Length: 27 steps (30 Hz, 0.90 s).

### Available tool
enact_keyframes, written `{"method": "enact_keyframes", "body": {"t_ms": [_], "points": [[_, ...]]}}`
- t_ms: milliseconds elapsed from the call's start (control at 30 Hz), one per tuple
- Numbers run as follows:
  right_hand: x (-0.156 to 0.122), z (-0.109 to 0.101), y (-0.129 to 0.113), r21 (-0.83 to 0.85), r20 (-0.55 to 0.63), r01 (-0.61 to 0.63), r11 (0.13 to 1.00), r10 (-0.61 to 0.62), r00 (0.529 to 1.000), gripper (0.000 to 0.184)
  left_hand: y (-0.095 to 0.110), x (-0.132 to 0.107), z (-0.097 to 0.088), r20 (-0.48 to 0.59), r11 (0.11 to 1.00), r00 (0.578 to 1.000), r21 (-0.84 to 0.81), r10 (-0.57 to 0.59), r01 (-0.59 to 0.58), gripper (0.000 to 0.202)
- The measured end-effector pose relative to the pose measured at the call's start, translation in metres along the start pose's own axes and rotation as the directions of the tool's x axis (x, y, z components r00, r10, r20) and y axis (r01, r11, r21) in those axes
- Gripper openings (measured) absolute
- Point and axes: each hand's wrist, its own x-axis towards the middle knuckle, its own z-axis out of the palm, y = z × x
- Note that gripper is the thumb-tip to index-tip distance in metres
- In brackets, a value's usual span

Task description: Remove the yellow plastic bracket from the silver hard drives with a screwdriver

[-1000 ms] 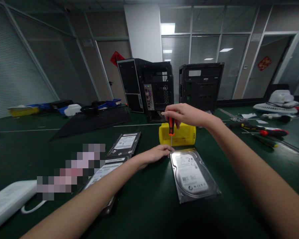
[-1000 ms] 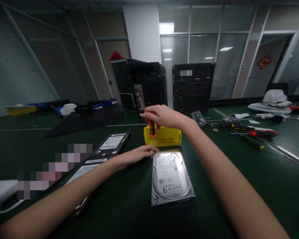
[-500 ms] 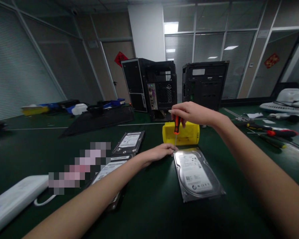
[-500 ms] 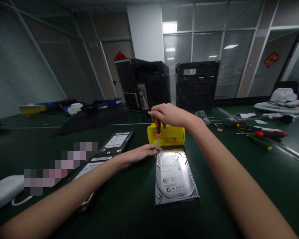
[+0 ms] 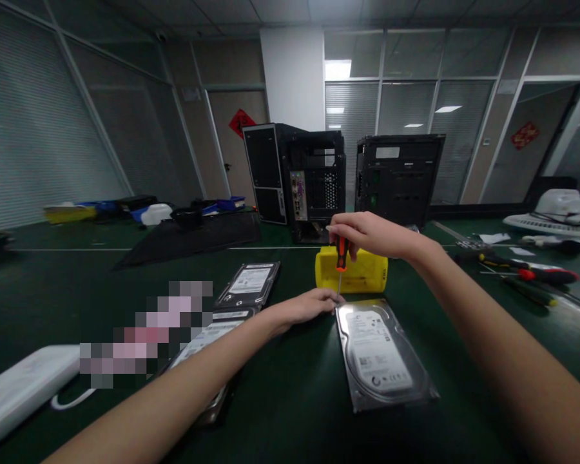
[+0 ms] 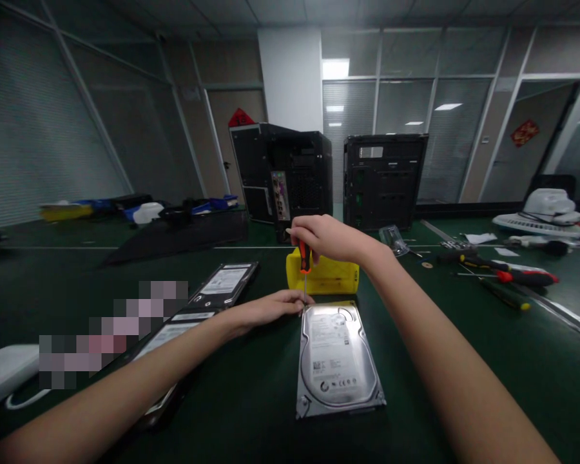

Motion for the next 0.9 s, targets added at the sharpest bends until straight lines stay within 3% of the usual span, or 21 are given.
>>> {"method": "enact_keyframes", "body": {"t_ms": [900], "points": [[-0.001, 0.002, -0.001, 0.031, 0.007, -0.020, 0.999, 0.019, 1.000, 0.021, 0.007, -0.005, 0.004, 0.013, 1.000, 1.000, 0.001, -0.012, 0.012, 0.031]]}}
